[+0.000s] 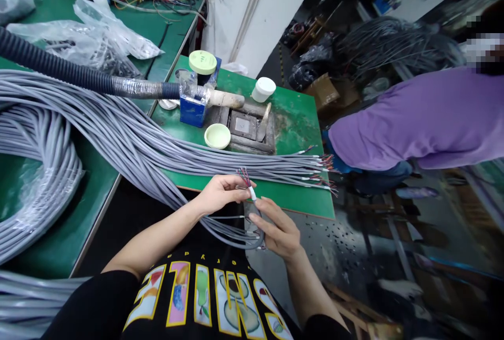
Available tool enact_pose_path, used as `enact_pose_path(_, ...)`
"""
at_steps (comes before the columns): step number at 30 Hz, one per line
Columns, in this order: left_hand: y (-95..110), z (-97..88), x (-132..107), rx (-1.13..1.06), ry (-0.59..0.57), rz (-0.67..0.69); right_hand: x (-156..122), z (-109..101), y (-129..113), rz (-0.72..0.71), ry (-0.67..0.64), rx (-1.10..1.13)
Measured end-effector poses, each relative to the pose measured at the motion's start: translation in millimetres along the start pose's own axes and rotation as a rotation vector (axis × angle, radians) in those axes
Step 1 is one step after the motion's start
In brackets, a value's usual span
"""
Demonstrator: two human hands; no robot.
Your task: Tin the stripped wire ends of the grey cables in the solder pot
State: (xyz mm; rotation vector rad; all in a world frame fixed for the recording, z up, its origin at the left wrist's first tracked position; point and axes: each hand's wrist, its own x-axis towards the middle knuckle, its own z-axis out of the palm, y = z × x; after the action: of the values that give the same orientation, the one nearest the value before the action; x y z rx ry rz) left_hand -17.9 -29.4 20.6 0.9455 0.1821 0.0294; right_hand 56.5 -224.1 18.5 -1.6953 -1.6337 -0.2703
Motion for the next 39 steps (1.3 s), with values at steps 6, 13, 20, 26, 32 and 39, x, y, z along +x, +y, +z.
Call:
enact_pose_path(6,-6.4,6.6,-0.5,0.024,0.057,0.046,-7.2,4.1,-3.0,0.012,0.023,0.011)
enact_pose_path(13,-6.9,14.0,-0.7,0.044,0.118,0.079,-11.1,9.1,-8.9,0.05,0.066,0.08)
enact_pose_path(20,-13.1,21.0,1.0,0.077,0.191,0.041,-1.8,11.4,-19.7,0.466,0.195,0.055)
enact_pose_path(26,-14.7,23.8,-0.5,0.089,0.181,0.021,8.6,19.1,-26.0,0.765,0.055,0.264)
enact_pose_path(32,-12.3,23.4,-1.0,0.08,0.162,0.027,13.2,19.0,-29.5,0.856,0.066,0.478)
enact_pose_path(39,-9.9,21.1,-0.7,0.104,0.206,0.062,12.6,20.4,-30.8,0.926,0.078,0.598)
